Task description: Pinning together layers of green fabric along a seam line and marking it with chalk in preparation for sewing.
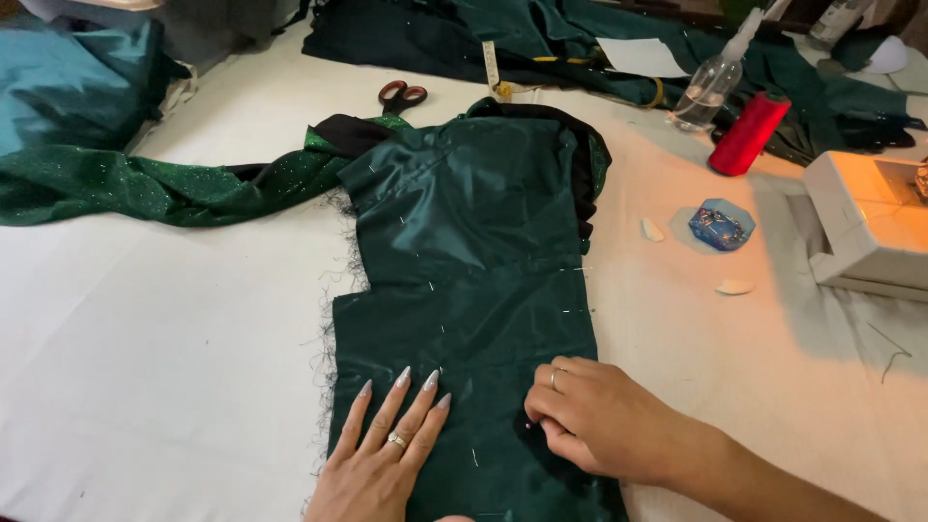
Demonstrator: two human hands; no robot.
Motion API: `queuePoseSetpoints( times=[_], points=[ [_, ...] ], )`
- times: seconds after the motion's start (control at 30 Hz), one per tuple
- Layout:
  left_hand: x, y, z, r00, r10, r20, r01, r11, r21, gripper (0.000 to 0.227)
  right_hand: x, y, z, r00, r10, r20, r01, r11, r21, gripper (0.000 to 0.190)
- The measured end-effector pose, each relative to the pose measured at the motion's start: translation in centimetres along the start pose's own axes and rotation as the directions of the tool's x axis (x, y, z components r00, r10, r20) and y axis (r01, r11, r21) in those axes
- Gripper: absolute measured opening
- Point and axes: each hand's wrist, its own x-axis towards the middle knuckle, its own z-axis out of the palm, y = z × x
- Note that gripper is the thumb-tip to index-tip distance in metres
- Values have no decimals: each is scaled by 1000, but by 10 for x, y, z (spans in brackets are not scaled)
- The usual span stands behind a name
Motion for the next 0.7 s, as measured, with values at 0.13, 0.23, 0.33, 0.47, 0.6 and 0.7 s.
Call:
queuePoseSetpoints(
  times=[0.13, 0.23, 0.33, 0.47, 0.6, 0.7],
  points=[
    [1, -5, 1, 1000, 14, -10, -14, 999, 29, 125, -2, -9, -9, 977, -109, -182, 102, 994, -47, 3],
    [-2, -6, -20, 998, 40, 53, -42, 998, 46, 120, -11, -15, -25, 943, -86, -323, 129, 985, 116, 3],
    [-4, 1, -56, 987, 64, 150, 0, 921, -391, 90, -30, -14, -27, 949, 59, -309, 26, 964, 264, 4],
    [-22, 16, -72, 975, 180, 132, -13, 636, -771, 58, -54, -23, -21, 918, 337, -211, -261, 911, 320, 18],
    [-42, 20, -57, 953, 247, 174, -115, 829, -548, 78, -82, -33, -8, 848, 489, -204, -384, 833, 398, 13],
    [-33, 9, -55, 968, 214, 130, -143, 898, -416, 78, -91, -32, -6, 858, 436, -270, -333, 874, 353, 5]
  ],
)
